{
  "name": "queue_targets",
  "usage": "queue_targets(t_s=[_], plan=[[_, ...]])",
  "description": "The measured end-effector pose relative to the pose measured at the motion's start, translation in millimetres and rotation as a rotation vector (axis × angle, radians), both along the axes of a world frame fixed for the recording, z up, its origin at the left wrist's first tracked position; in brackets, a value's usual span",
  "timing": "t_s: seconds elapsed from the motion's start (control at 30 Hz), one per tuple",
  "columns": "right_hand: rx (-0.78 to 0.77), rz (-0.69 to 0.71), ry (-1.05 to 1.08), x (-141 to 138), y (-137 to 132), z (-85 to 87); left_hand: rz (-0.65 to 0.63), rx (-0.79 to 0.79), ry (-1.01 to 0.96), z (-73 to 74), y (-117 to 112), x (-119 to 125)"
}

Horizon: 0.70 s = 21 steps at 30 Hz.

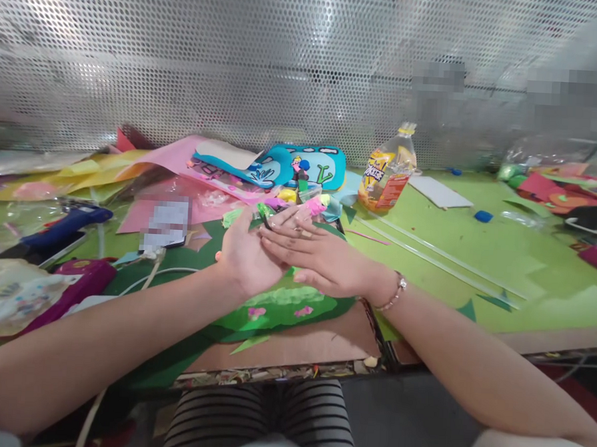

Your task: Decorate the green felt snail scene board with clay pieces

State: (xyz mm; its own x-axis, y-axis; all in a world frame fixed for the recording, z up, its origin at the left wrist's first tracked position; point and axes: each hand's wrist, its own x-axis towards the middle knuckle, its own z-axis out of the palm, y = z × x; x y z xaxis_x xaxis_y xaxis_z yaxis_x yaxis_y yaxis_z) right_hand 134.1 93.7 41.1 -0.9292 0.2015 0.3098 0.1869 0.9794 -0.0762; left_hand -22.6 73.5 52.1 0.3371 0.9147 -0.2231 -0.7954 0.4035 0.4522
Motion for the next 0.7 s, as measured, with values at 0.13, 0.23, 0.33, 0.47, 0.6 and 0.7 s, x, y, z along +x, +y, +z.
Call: queue_targets(t_s=[0.13,0.23,0.33,0.47,0.6,0.7], plan=[[0.009,0.003,0.071,7.6,4.1,2.3,0.014,0.005,-0.019,-3.0,0.4,-0.9],[-0.008,-0.113,0.174,12.0,6.5,1.9,0.009,0.044,-0.059,-8.0,2.0,-1.0],[-0.033,-0.212,0.233,12.3,9.3,-1.4,-0.057,0.080,-0.076,-12.1,0.7,0.0],[-0.030,-0.304,0.270,3.7,5.2,-5.2,-0.144,0.043,-0.072,-15.4,-7.7,4.1],[-0.041,-0.381,0.346,-10.2,-8.4,-5.0,-0.252,-0.046,-0.045,-18.4,-19.3,11.4],[-0.022,-0.424,0.400,-18.5,-15.6,-5.4,-0.344,-0.085,-0.059,-19.7,-28.0,16.5]])
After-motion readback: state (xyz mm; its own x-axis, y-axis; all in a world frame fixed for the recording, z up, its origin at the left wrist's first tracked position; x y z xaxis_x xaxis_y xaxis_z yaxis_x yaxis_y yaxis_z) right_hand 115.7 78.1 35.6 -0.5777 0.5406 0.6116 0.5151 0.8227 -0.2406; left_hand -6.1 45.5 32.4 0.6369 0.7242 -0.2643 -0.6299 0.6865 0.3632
